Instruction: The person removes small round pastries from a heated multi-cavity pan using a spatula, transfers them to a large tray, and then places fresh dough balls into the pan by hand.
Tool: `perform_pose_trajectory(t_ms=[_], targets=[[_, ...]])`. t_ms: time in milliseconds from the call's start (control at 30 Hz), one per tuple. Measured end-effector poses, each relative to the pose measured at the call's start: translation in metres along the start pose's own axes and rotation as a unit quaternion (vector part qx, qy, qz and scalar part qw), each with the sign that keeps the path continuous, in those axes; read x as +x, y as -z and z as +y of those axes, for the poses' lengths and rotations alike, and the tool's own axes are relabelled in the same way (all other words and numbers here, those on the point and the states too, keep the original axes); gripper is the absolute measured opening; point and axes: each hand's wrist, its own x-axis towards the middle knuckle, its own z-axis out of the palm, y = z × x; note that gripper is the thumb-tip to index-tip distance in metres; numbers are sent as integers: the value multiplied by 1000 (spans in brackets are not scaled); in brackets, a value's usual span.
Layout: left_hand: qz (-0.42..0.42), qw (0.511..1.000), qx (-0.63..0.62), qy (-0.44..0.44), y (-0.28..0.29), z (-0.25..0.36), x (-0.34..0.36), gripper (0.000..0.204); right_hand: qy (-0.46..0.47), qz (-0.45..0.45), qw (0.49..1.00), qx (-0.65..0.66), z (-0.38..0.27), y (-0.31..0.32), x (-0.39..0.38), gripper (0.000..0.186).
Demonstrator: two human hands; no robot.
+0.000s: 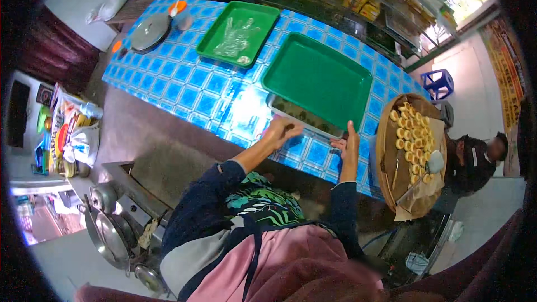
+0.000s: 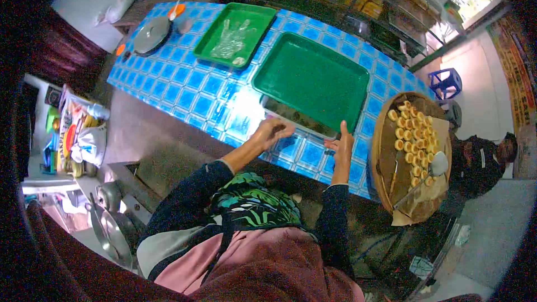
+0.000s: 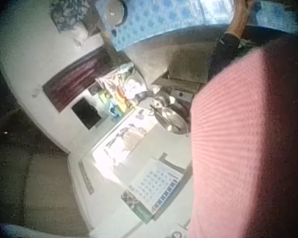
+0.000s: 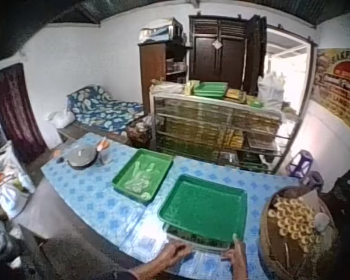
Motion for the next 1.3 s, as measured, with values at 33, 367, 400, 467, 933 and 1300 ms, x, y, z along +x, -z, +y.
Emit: perform_pose_trajectory(t_ms=[33,367,400,467,933,1300], targets=[[1,1000,-17,-5,5,4,7,25,-3,10,1000,7,1,-8,-1,65],[195,967,95,-133,77,73,102,19,159,-67,970,170,-3,-11,81,45],[192,971,65,-125,74,76,107,19,292,-107,947,85,11,18,76,44],[246,954,37,-166,108,101,86,21,124,-61,988,72,29,-7,31,43],[-227,942,169,178,-187,-97,34,71,177,329,779,504,37,257,-178,91],[-142,978,56,141,-248,-158,89,47,274,273,843,374,11,402,-110,56]])
